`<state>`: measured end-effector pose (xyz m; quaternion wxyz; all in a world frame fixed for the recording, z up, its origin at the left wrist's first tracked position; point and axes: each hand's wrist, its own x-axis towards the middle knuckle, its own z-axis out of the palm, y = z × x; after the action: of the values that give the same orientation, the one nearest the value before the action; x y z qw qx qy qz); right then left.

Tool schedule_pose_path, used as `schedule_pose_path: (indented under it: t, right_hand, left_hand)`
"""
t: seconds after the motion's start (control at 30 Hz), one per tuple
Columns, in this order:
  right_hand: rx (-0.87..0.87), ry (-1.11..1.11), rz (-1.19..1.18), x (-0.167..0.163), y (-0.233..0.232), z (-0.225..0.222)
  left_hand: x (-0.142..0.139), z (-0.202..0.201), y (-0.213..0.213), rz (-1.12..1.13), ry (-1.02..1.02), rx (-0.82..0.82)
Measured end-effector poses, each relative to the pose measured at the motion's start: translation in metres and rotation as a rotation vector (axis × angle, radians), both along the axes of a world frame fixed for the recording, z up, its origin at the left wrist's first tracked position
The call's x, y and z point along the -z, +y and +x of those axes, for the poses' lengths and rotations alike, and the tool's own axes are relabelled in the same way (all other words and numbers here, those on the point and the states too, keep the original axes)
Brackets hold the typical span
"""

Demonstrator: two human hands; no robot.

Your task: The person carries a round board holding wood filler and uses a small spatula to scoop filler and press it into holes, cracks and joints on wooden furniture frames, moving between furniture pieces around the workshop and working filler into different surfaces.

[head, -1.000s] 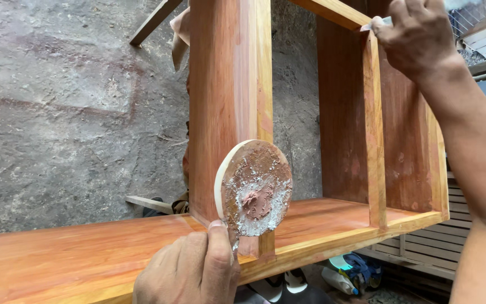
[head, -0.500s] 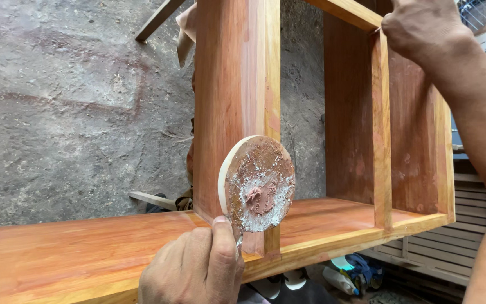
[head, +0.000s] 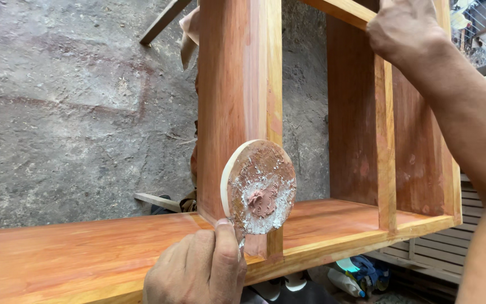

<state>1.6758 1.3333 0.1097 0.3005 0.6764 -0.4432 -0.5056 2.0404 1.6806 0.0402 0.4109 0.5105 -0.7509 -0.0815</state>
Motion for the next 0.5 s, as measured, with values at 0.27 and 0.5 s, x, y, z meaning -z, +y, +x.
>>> schedule_pose_path:
  t: [0.27, 0.5]
  right_hand:
    - [-0.047, -0.297, -0.127, -0.017, 0.017, -0.006]
    - [-0.146, -0.956, -0.274, -0.039, 0.172, -0.036]
  left_hand:
    - [0.002, 0.003, 0.0, -0.007, 0.004, -0.082]
    - [-0.006, 0.008, -0.006, -0.03, 0.073, 0.011]
